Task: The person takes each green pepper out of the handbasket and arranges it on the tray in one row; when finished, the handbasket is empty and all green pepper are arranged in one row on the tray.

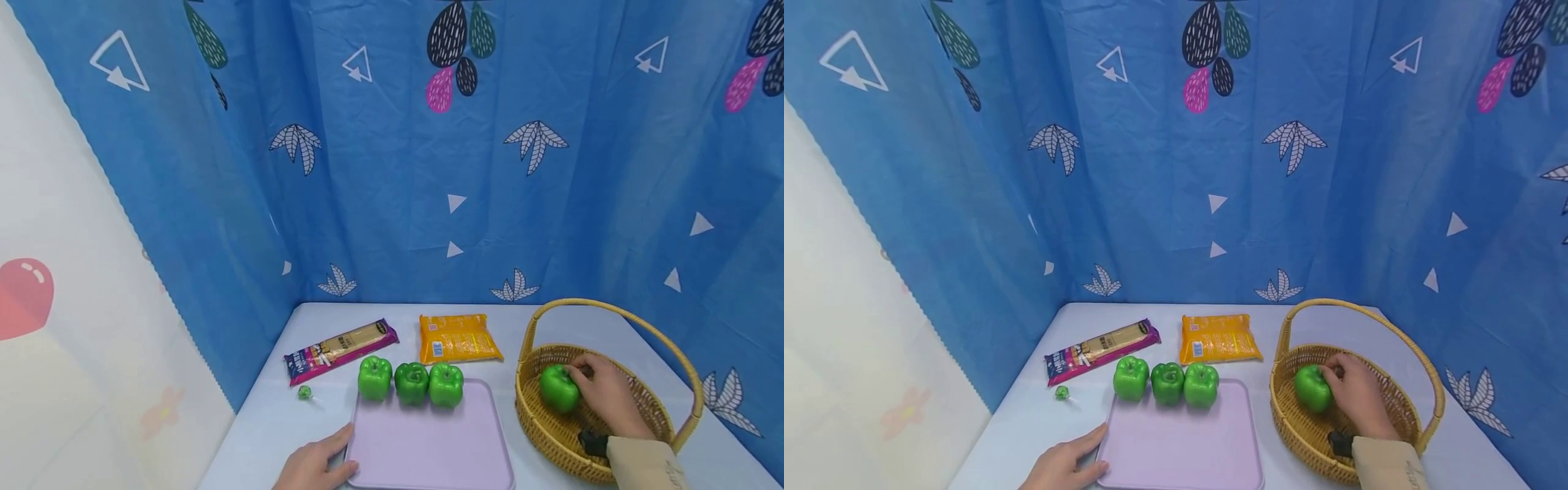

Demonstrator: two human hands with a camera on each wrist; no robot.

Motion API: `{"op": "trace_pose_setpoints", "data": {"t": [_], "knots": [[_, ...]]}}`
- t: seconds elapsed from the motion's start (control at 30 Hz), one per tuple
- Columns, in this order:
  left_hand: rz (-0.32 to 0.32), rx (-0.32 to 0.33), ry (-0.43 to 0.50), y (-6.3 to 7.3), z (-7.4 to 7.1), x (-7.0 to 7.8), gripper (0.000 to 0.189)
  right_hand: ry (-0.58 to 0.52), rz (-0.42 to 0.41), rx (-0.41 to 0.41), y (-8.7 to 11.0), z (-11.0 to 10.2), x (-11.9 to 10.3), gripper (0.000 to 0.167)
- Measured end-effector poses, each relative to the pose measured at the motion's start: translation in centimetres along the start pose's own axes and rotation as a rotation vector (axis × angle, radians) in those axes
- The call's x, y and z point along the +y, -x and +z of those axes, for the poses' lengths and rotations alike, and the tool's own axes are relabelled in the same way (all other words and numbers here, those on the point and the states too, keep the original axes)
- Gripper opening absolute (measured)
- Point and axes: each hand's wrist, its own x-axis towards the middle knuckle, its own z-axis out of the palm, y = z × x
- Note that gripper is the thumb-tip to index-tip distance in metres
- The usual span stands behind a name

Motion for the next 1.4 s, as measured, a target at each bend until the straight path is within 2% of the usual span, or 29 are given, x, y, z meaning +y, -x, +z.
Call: {"op": "trace_pose_setpoints", "data": {"t": [0.3,0.63,0.8,0.97,1.2,1.4], "knots": [[0.002,0.001,-0.001,0.0,-0.1,0.1,0.085,0.002,-0.034,-0.090,-0.1,0.0,-0.2,0.018],[-0.016,-0.006,0.015,0.1,0.0,0.2,0.085,-0.050,-0.109,-0.117,0.1,0.3,-0.3,0.010],[-0.013,-0.007,0.015,0.2,-0.1,0.3,0.085,-0.058,-0.096,-0.157,0.3,0.0,-0.4,0.023],[-0.017,-0.008,0.019,0.1,-0.2,0.5,0.085,-0.092,-0.049,-0.200,0.6,-0.4,-0.9,0.035],[-0.014,-0.011,0.010,0.2,-0.2,0.6,0.085,-0.051,-0.047,-0.202,0.6,0.0,-1.0,0.064],[-0.011,-0.012,-0.004,0.2,-0.2,0.6,0.085,-0.071,-0.043,-0.216,0.4,-0.1,-0.7,0.063]]}}
